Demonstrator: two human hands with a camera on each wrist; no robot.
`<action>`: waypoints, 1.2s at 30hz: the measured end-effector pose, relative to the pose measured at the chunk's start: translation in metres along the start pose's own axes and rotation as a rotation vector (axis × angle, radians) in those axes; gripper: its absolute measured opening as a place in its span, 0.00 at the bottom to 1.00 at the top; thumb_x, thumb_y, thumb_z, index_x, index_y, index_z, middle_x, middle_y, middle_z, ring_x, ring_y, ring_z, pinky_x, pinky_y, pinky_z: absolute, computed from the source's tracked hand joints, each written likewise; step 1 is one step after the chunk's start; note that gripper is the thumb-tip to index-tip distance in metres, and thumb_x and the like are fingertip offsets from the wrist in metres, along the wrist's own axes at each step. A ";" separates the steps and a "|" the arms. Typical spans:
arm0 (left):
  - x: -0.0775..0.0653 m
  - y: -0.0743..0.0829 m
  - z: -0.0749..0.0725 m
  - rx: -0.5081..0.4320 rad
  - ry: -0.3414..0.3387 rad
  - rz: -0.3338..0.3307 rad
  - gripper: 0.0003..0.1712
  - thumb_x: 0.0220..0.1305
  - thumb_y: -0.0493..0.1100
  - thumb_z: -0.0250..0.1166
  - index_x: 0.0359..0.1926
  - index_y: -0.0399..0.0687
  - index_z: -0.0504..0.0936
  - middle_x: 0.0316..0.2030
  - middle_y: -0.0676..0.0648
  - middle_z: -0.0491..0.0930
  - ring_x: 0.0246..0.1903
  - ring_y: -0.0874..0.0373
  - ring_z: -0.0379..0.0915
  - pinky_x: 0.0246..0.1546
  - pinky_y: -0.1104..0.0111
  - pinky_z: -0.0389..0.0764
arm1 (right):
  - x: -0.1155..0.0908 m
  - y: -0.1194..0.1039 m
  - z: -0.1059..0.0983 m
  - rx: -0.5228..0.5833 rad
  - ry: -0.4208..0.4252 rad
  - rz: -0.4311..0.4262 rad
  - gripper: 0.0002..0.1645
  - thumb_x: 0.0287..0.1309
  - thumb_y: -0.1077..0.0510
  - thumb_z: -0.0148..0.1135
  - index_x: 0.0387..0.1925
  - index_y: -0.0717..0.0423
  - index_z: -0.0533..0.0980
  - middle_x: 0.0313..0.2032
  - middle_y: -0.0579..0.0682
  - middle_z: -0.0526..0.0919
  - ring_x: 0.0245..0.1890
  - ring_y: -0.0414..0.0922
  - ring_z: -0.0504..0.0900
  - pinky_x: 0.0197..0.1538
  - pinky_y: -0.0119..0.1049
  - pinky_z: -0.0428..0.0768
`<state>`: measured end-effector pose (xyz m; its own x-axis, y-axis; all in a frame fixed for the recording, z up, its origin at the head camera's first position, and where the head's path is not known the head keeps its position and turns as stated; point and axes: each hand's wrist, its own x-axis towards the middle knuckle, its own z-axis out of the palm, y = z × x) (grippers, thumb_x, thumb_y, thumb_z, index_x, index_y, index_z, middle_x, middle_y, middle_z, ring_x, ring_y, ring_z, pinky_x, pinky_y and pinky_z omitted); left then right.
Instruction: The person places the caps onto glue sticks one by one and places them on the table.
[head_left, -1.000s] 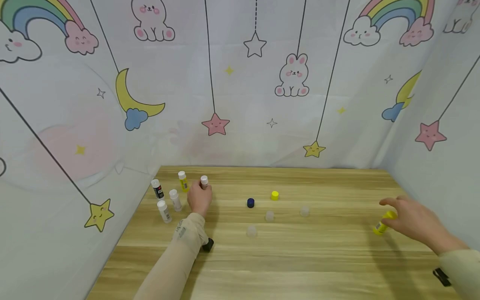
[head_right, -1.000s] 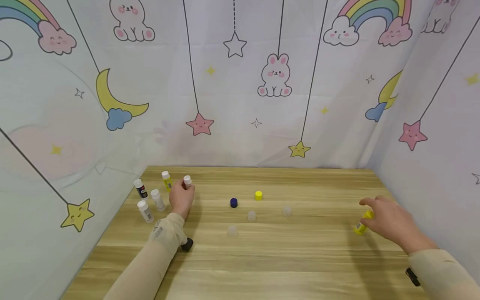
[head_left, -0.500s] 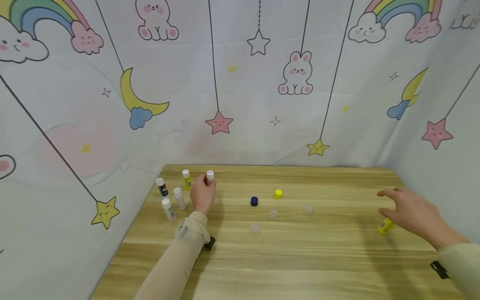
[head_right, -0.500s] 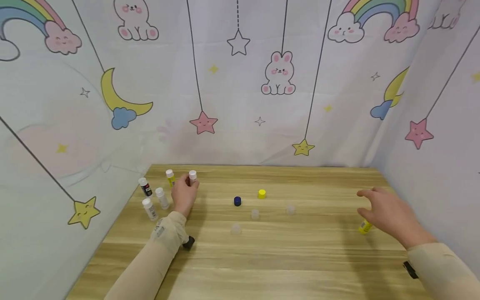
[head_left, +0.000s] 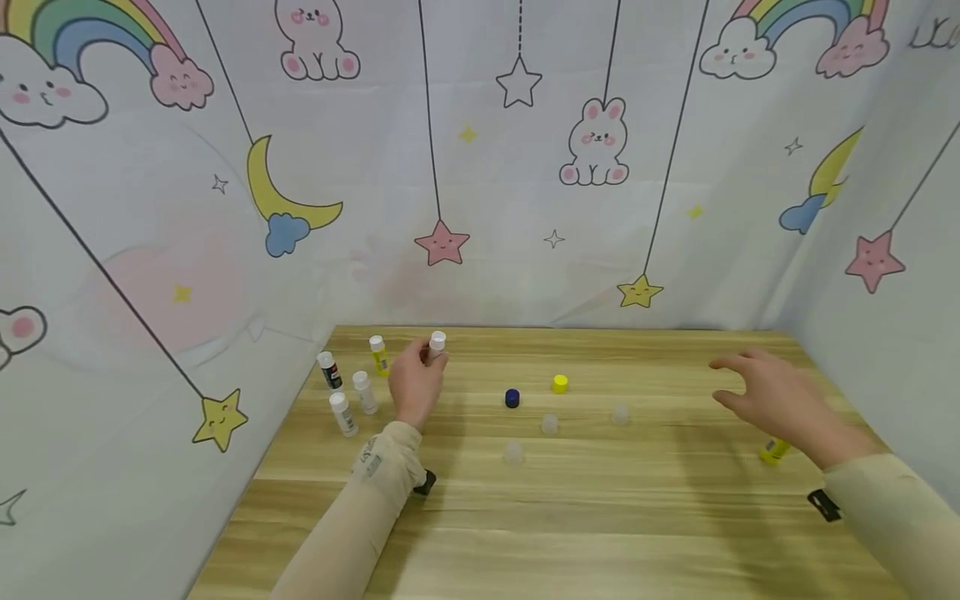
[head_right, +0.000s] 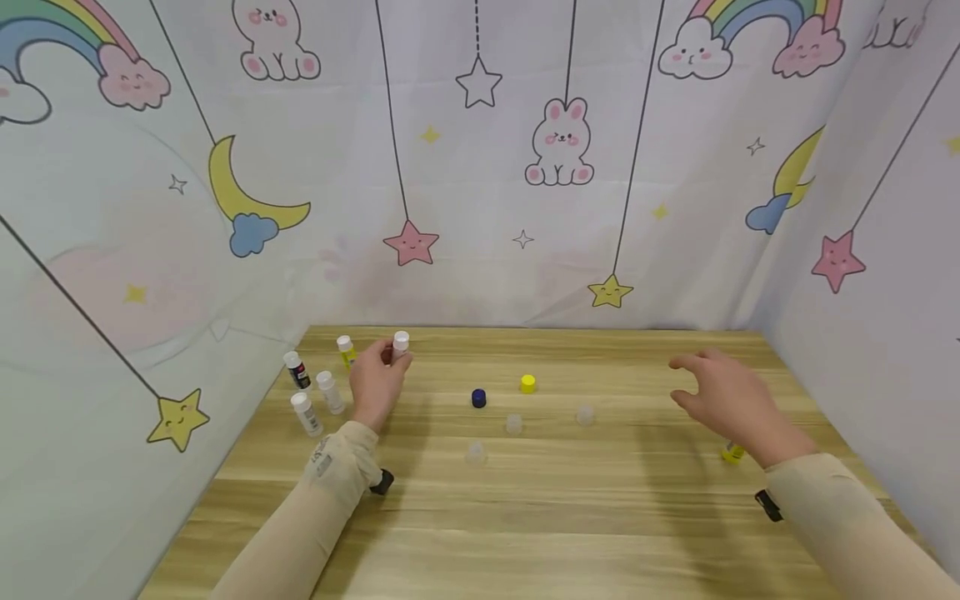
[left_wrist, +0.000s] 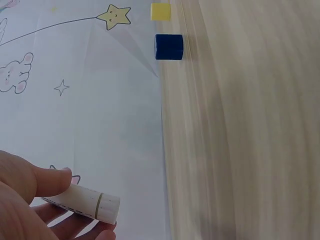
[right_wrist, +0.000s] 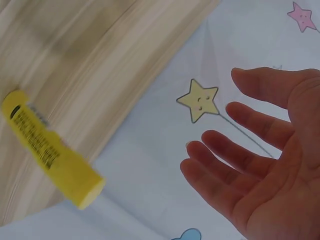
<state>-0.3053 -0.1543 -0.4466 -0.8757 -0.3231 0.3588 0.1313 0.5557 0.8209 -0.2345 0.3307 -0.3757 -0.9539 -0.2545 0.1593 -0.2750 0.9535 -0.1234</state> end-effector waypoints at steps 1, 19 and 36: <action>-0.001 0.002 0.000 0.001 0.003 0.008 0.15 0.63 0.40 0.72 0.50 0.43 0.85 0.41 0.43 0.85 0.40 0.47 0.80 0.45 0.53 0.78 | 0.003 -0.004 0.001 0.007 -0.004 0.000 0.30 0.59 0.50 0.71 0.59 0.60 0.78 0.56 0.70 0.76 0.50 0.68 0.77 0.45 0.65 0.76; -0.010 0.034 -0.001 0.043 0.015 0.146 0.17 0.59 0.41 0.76 0.50 0.49 0.86 0.43 0.48 0.86 0.43 0.52 0.82 0.46 0.56 0.79 | 0.036 -0.041 0.038 0.156 0.009 -0.132 0.24 0.56 0.60 0.72 0.54 0.62 0.80 0.48 0.62 0.84 0.37 0.55 0.85 0.38 0.51 0.82; -0.027 0.044 -0.006 0.172 0.074 0.361 0.14 0.58 0.43 0.77 0.44 0.48 0.86 0.41 0.48 0.87 0.40 0.52 0.84 0.38 0.55 0.82 | 0.055 -0.071 0.085 0.162 -0.099 -0.179 0.21 0.56 0.61 0.70 0.52 0.61 0.81 0.45 0.61 0.81 0.43 0.58 0.81 0.45 0.56 0.79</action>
<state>-0.2729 -0.1260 -0.4179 -0.7511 -0.1341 0.6464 0.3391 0.7618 0.5520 -0.2772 0.2354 -0.4412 -0.8930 -0.4395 0.0967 -0.4489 0.8554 -0.2584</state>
